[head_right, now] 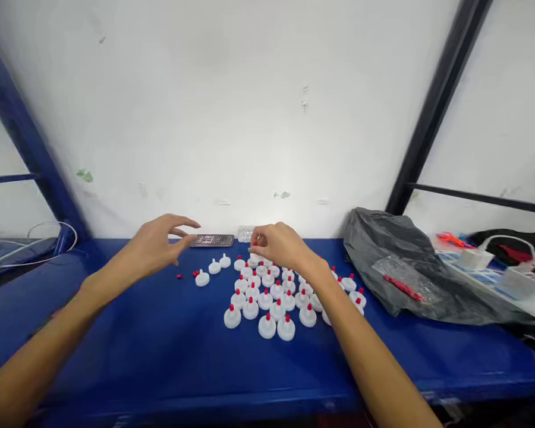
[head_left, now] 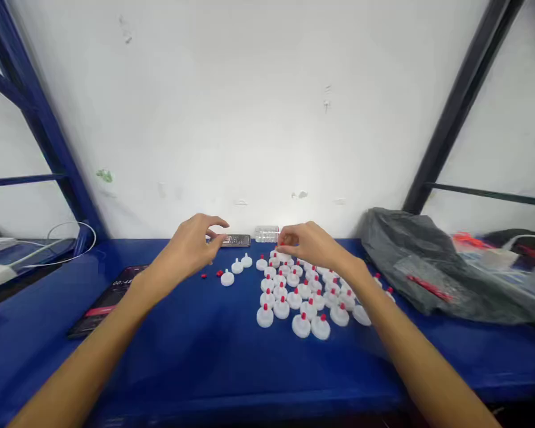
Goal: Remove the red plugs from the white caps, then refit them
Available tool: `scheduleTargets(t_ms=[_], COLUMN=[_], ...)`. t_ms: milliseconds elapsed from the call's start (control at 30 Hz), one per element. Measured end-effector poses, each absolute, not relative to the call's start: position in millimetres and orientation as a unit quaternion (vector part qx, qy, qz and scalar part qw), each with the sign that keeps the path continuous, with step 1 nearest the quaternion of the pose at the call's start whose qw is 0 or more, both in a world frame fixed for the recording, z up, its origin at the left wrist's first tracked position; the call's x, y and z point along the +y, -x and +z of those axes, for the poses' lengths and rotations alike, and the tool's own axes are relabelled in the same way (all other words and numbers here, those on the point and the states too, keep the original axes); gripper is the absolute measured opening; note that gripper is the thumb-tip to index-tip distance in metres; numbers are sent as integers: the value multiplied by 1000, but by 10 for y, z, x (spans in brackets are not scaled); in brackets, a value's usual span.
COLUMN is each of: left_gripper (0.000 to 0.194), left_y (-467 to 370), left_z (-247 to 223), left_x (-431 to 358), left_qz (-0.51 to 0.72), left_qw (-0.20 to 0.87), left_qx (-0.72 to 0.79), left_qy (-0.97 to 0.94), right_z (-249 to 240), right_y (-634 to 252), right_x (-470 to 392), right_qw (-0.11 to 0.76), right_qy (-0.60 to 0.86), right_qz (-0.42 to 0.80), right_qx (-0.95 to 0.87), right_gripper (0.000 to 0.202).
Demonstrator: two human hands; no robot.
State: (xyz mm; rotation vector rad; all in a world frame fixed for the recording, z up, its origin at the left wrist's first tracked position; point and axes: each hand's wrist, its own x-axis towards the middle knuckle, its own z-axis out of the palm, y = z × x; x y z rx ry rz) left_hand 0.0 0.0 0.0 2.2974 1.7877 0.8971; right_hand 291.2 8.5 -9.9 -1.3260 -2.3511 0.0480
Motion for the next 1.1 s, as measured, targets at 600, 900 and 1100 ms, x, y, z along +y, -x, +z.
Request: scheduleTargets(t_ms=[600,900,1100], left_gripper=[31,30,30], left_y=[490,477,471], left_z=[-511,-578,-571], left_x=[624,654,645], left_qz=[62,14,-6], left_qw=[102,130,134], left_qx=[548,532,533], left_qy=[-828,-836,-836], right_z=[-370,-404,-492], right_y=[-2863,-2990,-3007], right_x=[270,355,409], right_qw=[131,104,69], right_qy=[552,639,638], right_qz=[-47,-101,-93], right_qx=[-822,-756,-761], right_gripper=[28,33,34])
